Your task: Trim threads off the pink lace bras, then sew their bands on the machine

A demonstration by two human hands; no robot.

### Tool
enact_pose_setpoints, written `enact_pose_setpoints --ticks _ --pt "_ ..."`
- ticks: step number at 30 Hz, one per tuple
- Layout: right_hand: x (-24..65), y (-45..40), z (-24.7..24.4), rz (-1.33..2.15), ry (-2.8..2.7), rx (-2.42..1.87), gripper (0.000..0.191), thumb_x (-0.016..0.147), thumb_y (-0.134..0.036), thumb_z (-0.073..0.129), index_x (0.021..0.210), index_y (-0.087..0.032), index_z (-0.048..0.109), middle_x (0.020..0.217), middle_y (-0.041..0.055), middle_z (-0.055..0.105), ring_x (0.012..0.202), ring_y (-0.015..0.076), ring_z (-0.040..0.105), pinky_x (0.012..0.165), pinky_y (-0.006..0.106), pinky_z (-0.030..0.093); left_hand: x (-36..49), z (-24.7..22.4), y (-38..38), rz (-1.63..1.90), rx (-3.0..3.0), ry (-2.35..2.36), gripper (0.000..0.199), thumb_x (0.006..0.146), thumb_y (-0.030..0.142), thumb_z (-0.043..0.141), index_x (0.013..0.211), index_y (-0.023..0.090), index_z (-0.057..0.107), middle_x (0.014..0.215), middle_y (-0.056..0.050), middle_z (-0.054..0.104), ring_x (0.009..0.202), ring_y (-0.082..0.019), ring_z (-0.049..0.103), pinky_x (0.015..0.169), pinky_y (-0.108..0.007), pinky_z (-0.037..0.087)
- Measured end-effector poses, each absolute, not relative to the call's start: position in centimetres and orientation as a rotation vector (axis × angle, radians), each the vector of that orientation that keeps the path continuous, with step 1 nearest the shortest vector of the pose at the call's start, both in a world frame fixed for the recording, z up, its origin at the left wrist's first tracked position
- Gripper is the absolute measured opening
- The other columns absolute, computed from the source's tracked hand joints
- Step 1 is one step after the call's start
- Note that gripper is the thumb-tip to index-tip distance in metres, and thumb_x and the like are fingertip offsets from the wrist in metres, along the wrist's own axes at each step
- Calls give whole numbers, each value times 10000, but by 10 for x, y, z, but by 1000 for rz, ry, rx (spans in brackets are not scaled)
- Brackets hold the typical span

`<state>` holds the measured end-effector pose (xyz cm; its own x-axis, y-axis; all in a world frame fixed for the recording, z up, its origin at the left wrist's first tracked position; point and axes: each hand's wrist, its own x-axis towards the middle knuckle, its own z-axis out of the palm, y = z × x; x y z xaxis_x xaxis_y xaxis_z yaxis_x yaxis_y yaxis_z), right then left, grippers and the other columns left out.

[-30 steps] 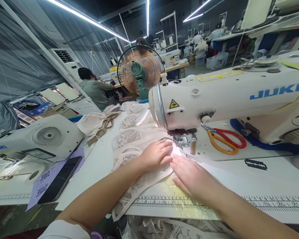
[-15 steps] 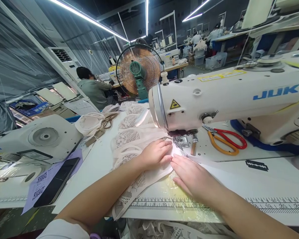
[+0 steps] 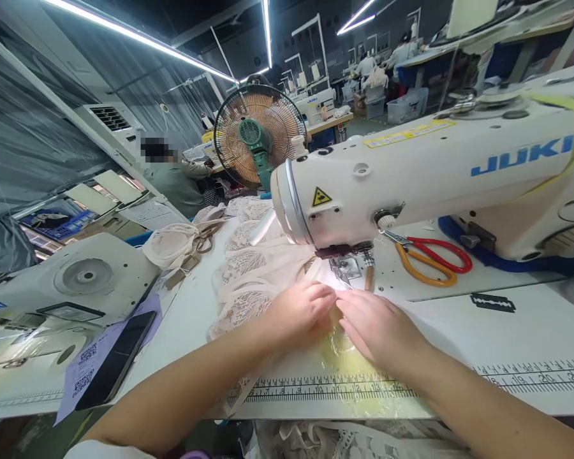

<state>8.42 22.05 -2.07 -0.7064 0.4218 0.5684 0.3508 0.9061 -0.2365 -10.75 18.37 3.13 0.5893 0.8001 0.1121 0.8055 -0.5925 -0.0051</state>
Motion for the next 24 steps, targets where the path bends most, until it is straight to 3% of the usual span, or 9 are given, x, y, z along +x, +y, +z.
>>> enact_pose_setpoints --ticks 3,7,11,24 --pt "85 220 -20 140 -2436 -589 288 879 -201 420 1056 -127 634 1074 125 684 975 252 624 834 410 533 -105 25 168 -141 -2659 -1399 359 876 216 442 1198 71 505 1094 -137 622 965 -232 578 785 -353 487" --pt "84 218 -21 75 -2447 -604 302 886 -226 411 1044 -138 653 1074 120 684 909 252 626 775 397 532 -117 21 172 -131 -2664 -1350 281 932 190 373 1147 146 548 1151 -90 625 994 -204 575 812 -343 473" --pt "82 218 -19 5 -2455 -639 327 889 -230 381 1011 -124 664 1051 127 689 851 245 630 723 378 525 -128 20 187 -177 -2762 -1228 294 947 186 346 1143 144 562 1254 -65 596 1120 -190 527 921 -345 438" --pt "80 218 -17 16 -2488 -667 305 880 -227 380 930 -169 675 1072 116 680 845 244 627 683 375 511 -137 14 202 -203 -2797 -1199 304 934 190 391 1180 189 569 1219 -68 624 1147 -183 523 930 -349 444"
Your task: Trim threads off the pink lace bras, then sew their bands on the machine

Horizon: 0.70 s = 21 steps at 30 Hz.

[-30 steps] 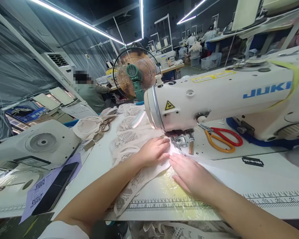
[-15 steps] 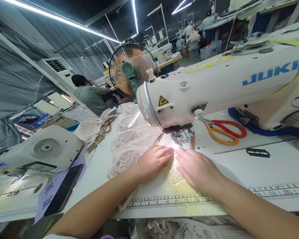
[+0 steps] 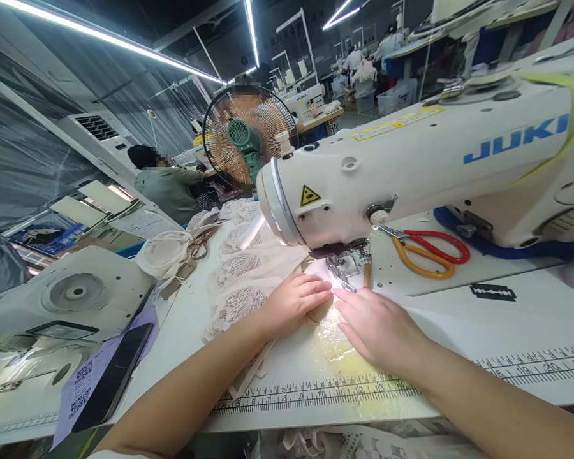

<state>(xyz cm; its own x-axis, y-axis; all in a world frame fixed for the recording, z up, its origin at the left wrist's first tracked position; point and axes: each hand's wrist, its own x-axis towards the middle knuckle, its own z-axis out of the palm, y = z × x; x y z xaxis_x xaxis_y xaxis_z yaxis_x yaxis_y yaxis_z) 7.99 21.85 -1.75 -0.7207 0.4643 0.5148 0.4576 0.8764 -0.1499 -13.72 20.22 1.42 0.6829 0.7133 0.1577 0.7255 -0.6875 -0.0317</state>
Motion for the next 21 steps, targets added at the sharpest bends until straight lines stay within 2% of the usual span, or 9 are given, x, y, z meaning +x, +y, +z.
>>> enact_pose_setpoints --ticks 7,14,18,19,21 --pt "81 219 -19 -26 -2471 -637 318 890 -223 371 973 -151 669 1123 99 675 876 247 641 725 385 531 -142 13 214 -253 -2773 -1202 279 928 181 402 1132 155 590 1200 -70 635 1119 -192 541 923 -346 449" --pt "82 220 -20 0 -2474 -644 302 883 -221 385 988 -155 661 1134 91 672 918 254 640 726 388 544 -145 10 228 -230 -2707 -1262 303 946 203 357 1118 183 606 1189 -40 640 1144 -191 524 932 -346 447" --pt "82 218 -22 45 -2467 -671 290 880 -227 389 970 -173 660 1132 95 669 941 258 634 745 398 540 -138 25 221 -113 -2628 -1377 300 919 195 374 1079 178 627 1232 -81 597 1152 -233 506 943 -386 425" --pt "83 218 -23 56 -2466 -669 291 882 -227 386 969 -176 659 1131 94 668 947 256 632 751 398 539 -135 31 213 -23 -2594 -1465 291 905 190 383 1042 169 639 1196 -100 606 1115 -247 524 909 -392 438" --pt "85 218 -25 75 -2468 -651 294 888 -231 381 979 -174 655 1126 96 669 966 253 628 767 397 536 -128 47 188 199 -2490 -1690 276 879 179 387 918 150 658 1001 -123 651 950 -252 585 773 -379 475"
